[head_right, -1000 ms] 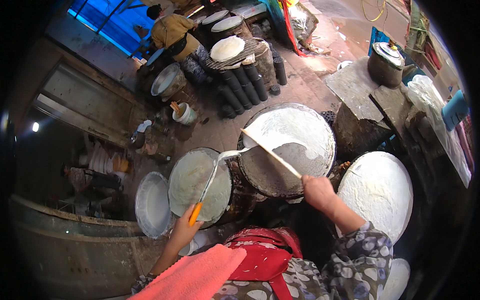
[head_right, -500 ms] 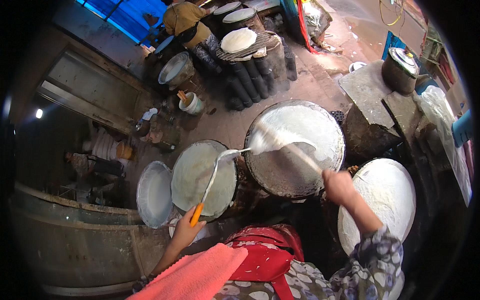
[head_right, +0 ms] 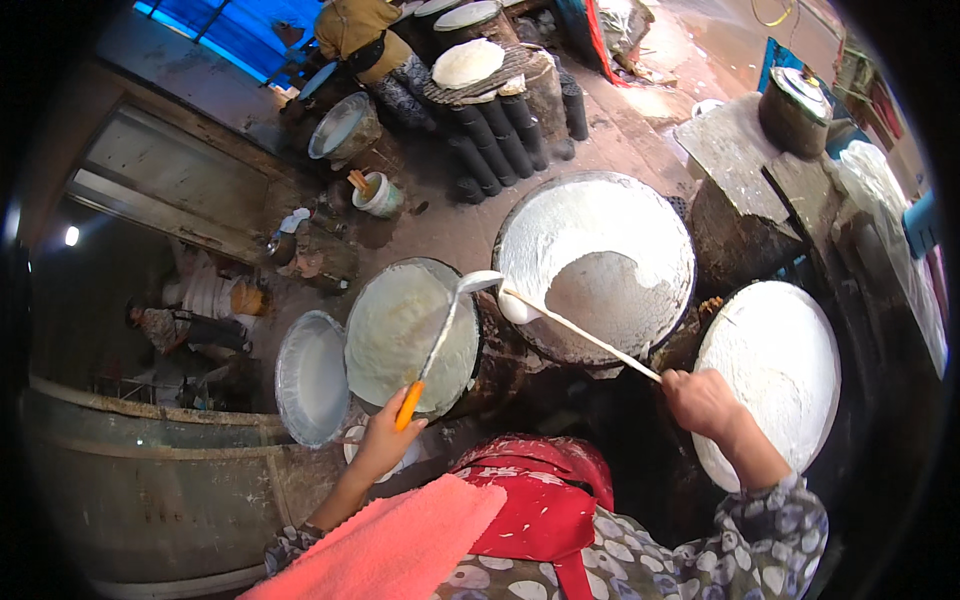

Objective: The person wipes hot griddles with a cloth, ladles batter onto the surfaces, spreads it into thin layers using a wooden stick, and removes the cooked sheets.

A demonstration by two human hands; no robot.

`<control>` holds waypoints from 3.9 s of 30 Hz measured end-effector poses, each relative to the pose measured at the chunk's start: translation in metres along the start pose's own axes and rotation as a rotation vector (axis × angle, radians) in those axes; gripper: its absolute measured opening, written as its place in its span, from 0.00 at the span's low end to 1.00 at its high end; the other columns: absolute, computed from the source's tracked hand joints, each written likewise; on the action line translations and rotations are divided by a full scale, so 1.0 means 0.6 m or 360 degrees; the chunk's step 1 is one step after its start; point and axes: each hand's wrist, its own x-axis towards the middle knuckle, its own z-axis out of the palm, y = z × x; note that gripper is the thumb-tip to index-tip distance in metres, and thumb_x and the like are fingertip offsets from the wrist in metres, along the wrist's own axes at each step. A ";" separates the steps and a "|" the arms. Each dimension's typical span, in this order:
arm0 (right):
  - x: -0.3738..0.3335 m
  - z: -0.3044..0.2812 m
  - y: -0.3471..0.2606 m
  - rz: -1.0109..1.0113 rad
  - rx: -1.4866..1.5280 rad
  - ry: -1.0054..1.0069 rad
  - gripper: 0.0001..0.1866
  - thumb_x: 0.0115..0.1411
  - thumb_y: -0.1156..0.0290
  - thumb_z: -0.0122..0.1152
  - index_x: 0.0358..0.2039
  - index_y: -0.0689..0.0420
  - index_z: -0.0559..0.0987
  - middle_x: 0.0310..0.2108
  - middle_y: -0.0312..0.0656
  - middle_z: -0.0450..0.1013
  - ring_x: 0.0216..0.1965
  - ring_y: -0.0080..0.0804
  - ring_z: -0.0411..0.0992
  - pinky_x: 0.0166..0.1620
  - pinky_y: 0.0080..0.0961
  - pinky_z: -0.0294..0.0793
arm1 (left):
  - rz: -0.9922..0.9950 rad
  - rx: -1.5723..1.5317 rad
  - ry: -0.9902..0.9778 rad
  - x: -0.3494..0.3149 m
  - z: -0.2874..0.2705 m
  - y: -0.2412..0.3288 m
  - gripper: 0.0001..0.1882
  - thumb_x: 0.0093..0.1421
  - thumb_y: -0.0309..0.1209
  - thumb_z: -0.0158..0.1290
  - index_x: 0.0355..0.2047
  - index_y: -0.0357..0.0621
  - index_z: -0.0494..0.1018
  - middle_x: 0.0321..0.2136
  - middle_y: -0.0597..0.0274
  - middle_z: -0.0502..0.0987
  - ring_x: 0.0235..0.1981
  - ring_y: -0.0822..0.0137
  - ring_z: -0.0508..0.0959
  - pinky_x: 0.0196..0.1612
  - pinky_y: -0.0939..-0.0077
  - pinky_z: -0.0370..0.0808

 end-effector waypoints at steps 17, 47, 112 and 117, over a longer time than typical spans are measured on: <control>0.028 0.253 -0.357 0.0888 0.1203 0.0776 0.15 0.67 0.59 0.45 0.42 0.57 0.74 0.28 0.57 0.74 0.32 0.58 0.74 0.36 0.49 0.71 | 0.0382 -0.1123 -0.0280 0.070 0.005 -0.053 0.26 0.63 0.28 0.51 0.60 0.37 0.59 0.27 0.70 0.69 0.19 0.80 0.67 0.22 0.85 0.67; -0.025 0.245 -0.236 0.1387 0.1151 0.0964 0.16 0.64 0.60 0.46 0.31 0.59 0.74 0.27 0.56 0.73 0.33 0.58 0.72 0.34 0.49 0.69 | -0.0047 -0.1567 -0.0668 0.050 -0.011 -0.029 0.17 0.67 0.36 0.46 0.54 0.46 0.62 0.24 0.67 0.65 0.16 0.78 0.65 0.18 0.84 0.64; 0.067 0.096 -0.035 0.1088 0.0504 0.0809 0.09 0.57 0.73 0.44 0.35 0.64 0.71 0.28 0.58 0.76 0.33 0.57 0.75 0.38 0.49 0.73 | -0.0305 -0.1711 -0.0669 0.023 0.035 0.039 0.19 0.68 0.40 0.44 0.54 0.44 0.63 0.21 0.63 0.67 0.12 0.74 0.67 0.15 0.82 0.63; 0.084 0.103 -0.030 0.0716 0.0319 0.0470 0.08 0.57 0.74 0.45 0.34 0.64 0.71 0.28 0.57 0.76 0.34 0.57 0.75 0.38 0.49 0.73 | -0.0345 -0.1664 -0.0662 0.024 0.038 0.047 0.19 0.68 0.40 0.44 0.54 0.43 0.63 0.21 0.62 0.68 0.13 0.73 0.68 0.15 0.82 0.64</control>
